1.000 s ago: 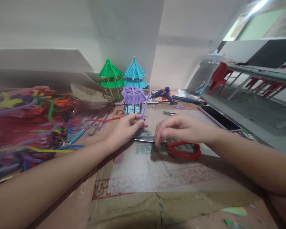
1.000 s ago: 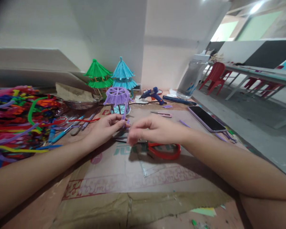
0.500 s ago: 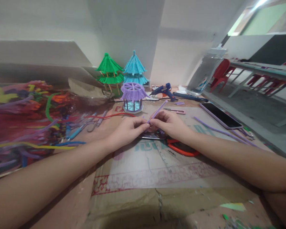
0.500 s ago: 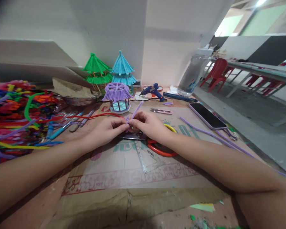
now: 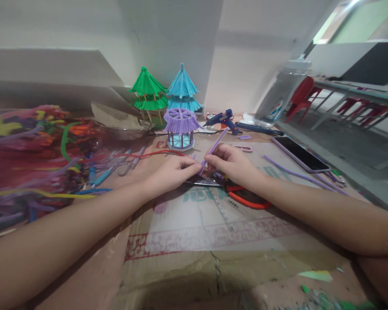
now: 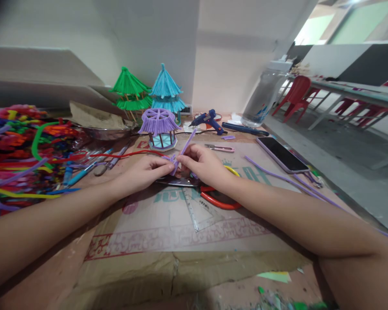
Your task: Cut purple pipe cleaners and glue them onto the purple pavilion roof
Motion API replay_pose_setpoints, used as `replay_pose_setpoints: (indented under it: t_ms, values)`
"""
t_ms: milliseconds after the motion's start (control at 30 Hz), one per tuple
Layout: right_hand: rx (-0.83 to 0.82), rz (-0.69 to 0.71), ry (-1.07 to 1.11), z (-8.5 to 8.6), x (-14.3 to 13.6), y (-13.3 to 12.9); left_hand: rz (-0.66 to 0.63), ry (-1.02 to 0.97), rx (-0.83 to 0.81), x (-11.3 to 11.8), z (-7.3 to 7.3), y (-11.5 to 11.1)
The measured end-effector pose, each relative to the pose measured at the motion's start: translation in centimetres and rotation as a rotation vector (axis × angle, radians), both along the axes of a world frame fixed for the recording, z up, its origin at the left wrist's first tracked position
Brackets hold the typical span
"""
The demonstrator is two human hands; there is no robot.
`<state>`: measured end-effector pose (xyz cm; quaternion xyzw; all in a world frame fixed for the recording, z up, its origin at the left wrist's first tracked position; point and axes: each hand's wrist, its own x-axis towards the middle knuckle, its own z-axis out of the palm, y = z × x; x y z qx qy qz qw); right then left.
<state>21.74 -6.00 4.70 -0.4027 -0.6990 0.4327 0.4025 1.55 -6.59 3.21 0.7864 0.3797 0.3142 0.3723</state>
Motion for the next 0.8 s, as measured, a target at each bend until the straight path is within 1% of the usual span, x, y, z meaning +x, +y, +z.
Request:
replay_pose_setpoints:
  t_ms: [200,400,633,800]
  values:
    - [-0.005,0.005,-0.004,0.21,-0.12,0.00,-0.050,-0.052,-0.068,0.12,-0.14,0.11]
    - [0.021,0.012,-0.014,0.16,0.02,0.08,-0.021,-0.034,-0.068,-0.01,-0.02,0.16]
    - [-0.018,0.007,-0.022,0.30,0.04,0.04,-0.047,-0.013,-0.121,-0.15,0.50,0.22]
    - [-0.022,0.017,-0.021,0.21,0.08,0.10,-0.043,-0.053,-0.223,0.00,0.53,0.18]
